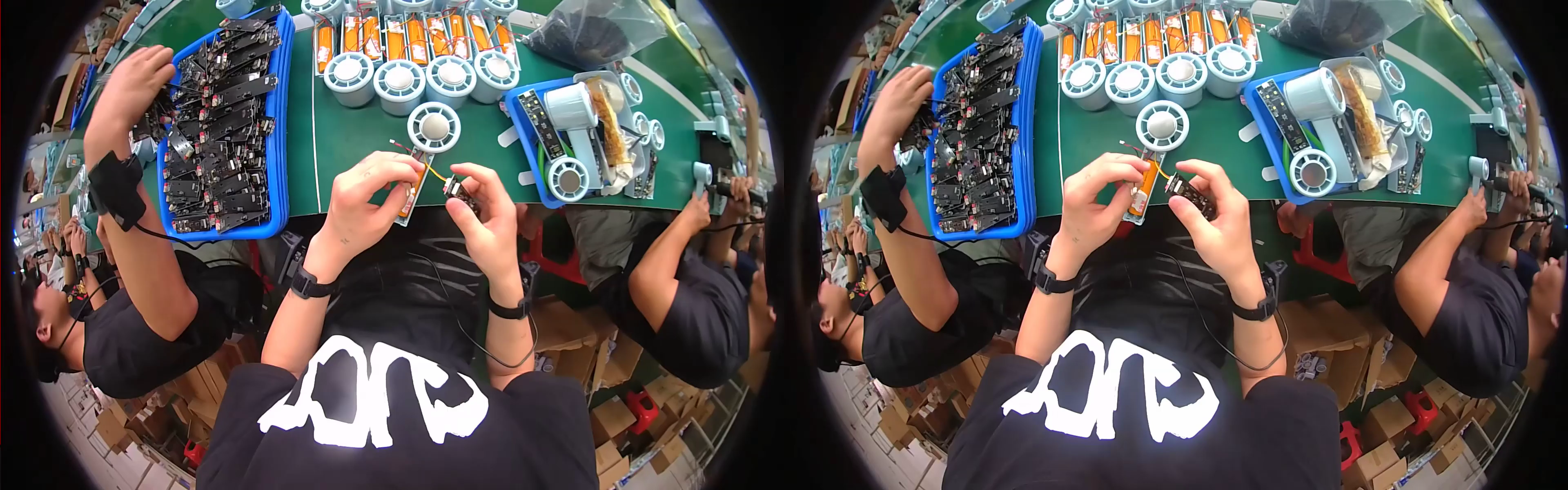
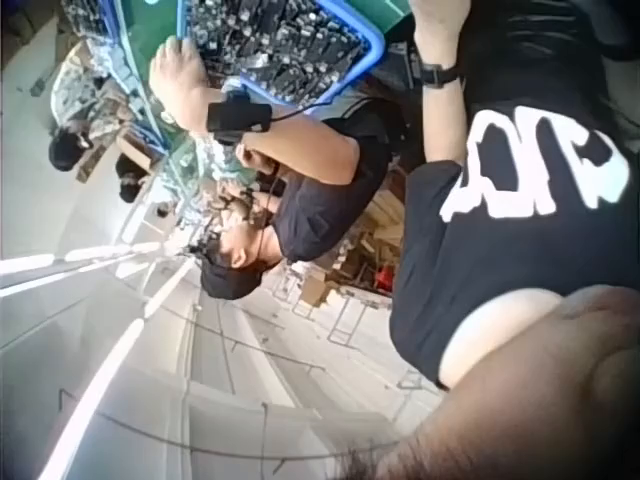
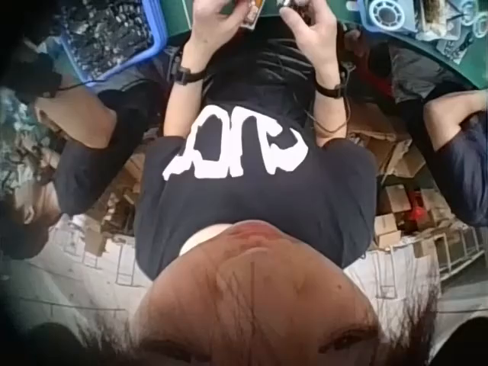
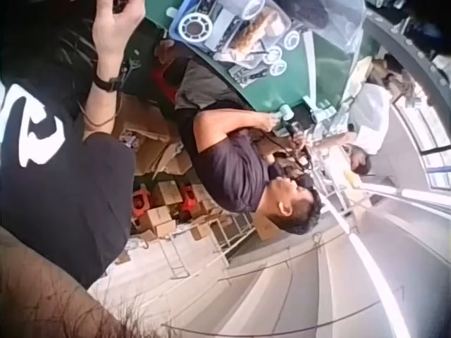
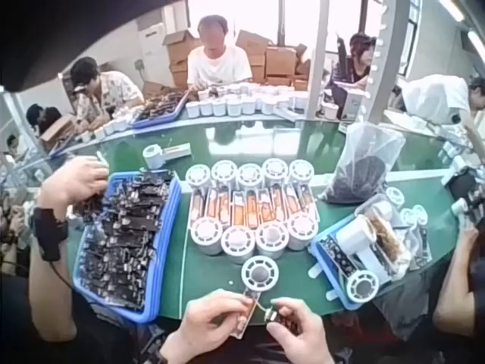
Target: The person picks up a circuit board and a battery, connects their wires by hand, and presses the board into the handle of a handheld fan. They then pick up a fan motor and place it into the fan's circular housing.
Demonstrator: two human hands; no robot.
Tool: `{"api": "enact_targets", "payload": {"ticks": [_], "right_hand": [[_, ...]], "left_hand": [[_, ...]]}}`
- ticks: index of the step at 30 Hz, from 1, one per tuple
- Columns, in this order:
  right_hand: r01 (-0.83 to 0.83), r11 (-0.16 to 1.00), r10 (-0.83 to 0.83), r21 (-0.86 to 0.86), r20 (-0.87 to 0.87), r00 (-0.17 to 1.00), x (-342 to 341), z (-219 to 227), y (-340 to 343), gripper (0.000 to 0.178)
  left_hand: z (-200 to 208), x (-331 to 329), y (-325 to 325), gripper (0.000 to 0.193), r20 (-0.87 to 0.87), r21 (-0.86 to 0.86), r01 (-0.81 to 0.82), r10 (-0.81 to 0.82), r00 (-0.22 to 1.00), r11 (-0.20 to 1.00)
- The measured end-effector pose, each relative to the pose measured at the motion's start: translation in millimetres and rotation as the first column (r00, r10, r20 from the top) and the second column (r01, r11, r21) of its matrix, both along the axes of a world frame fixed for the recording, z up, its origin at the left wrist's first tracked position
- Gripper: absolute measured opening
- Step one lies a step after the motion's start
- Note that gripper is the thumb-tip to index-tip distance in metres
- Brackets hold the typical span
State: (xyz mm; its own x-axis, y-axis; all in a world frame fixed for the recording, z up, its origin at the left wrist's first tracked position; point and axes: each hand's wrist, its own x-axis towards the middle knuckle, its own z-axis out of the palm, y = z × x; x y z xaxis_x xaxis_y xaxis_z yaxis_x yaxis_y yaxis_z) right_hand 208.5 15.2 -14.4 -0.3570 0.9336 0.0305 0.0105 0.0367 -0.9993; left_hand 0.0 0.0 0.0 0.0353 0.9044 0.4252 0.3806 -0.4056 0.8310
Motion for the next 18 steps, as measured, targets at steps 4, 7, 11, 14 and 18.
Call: {"api": "enact_targets", "payload": {"ticks": [4,7,11,14,18], "right_hand": [[-0.066,0.99,0.059,-0.127,-0.058,0.997,2,6,0,0.032],[-0.127,0.923,0.042,-0.364,-0.232,0.972,-3,12,-5,0.028],[-0.058,0.941,-0.011,-0.333,-0.201,0.98,-7,26,-2,0.029],[-0.046,0.966,0.027,-0.256,-0.08,0.996,-2,31,6,0.03],[-0.044,0.982,0.041,-0.186,-0.018,0.999,2,30,8,0.03]], "left_hand": [[7,9,-3,0.02,0.086,-0.129,0.052,-0.041,0.995,0.99],[13,6,-2,0.017,0.018,-0.102,0.062,-0.061,0.998,0.993],[22,10,6,0.017,0.043,-0.134,0.059,-0.054,0.998,0.989],[19,15,10,0.018,0.052,-0.158,0.065,-0.057,0.997,0.985],[21,22,11,0.02,0.068,-0.184,0.063,-0.051,0.996,0.981]]}}
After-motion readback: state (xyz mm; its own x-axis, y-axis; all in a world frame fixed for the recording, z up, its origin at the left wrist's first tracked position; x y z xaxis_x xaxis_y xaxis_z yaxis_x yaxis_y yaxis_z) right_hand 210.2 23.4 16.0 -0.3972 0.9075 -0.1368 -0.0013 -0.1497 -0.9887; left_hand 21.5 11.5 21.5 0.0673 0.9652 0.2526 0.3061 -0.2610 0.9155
